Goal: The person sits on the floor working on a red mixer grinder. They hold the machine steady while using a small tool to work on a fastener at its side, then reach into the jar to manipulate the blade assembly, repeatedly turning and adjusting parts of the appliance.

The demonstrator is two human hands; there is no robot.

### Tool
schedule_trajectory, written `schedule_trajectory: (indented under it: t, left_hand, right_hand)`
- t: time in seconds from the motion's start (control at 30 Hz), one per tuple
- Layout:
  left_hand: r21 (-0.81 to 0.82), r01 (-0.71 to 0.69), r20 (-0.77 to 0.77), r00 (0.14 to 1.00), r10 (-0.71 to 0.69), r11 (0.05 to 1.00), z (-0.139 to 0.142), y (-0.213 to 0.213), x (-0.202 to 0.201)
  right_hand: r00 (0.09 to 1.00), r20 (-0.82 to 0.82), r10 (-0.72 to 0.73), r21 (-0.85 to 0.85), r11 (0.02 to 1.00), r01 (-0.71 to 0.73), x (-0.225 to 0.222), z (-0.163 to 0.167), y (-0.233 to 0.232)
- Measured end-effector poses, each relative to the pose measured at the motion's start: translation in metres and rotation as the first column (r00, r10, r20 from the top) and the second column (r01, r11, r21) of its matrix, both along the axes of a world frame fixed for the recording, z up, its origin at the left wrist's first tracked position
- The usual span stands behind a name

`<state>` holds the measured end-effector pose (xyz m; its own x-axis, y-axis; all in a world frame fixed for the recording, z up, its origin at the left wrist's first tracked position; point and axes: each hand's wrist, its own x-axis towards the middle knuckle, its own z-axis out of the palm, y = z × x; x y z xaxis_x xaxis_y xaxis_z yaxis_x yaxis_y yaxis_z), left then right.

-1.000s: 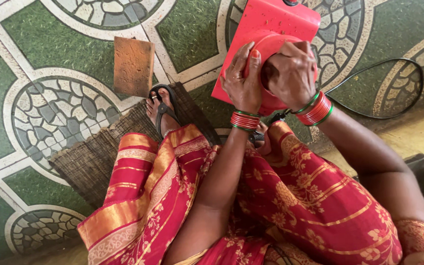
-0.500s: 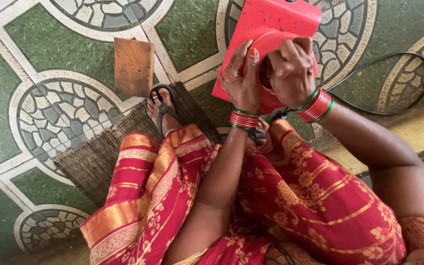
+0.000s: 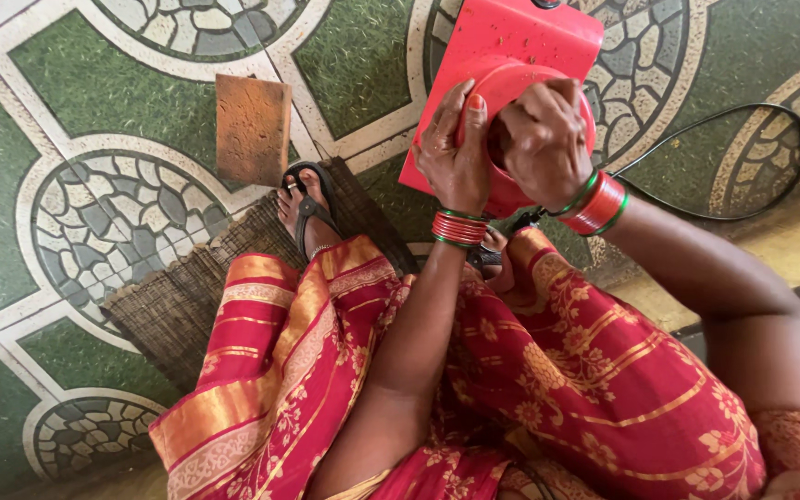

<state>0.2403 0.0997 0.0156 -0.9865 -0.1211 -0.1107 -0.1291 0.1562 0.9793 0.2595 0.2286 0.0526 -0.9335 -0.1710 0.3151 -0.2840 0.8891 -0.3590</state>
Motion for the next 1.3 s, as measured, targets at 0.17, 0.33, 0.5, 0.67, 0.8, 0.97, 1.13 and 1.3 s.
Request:
schedule_trajectory:
  t: [0.17,0.33,0.5,0.67,0.8,0.97,1.13,1.3]
  left_hand:
    - [0.011,0.020,-0.033,0.999,-0.020,1.000,-0.005,-0.001,0.002]
    - [0.346,-0.009,-0.023,1.000,0.018,0.938,-0.011,0.000,-0.002]
    - [0.060,0.011,-0.024,1.000,-0.009,0.998,-0.013,-0.005,-0.004]
    - [0.112,-0.022,0.022,1.000,0.020,0.993,-0.015,-0.003,-0.007]
    - [0.101,-0.024,0.014,1.000,0.022,0.995,-0.017,-0.004,-0.006]
    - [0.206,-0.023,0.048,0.999,0.014,0.978,-0.018,-0.004,-0.005]
    - [0.121,-0.023,0.041,0.999,0.018,0.992,-0.016,-0.003,-0.007]
    - [0.108,0.002,-0.047,0.999,0.003,0.994,-0.012,-0.004,-0.006]
  right_hand:
    - [0.995,0.094,-0.030,0.036,0.999,0.026,0.000,-0.011,0.000]
    - [0.971,0.218,0.093,0.165,0.978,-0.130,0.001,-0.012,-0.008]
    - [0.993,0.109,0.042,-0.004,0.999,-0.042,0.002,-0.010,-0.018]
    - [0.948,0.240,0.207,-0.053,0.978,-0.200,0.007,-0.004,-0.011]
    - [0.908,0.331,0.256,-0.256,0.951,-0.174,0.000,-0.004,-0.003]
    - [0.920,0.334,0.203,-0.335,0.938,-0.086,-0.002,-0.007,-0.010]
    - [0.959,0.206,0.196,0.008,0.979,-0.202,0.010,-0.004,-0.014]
    - [0.915,0.218,0.339,0.122,0.921,-0.371,0.019,0.001,0.007]
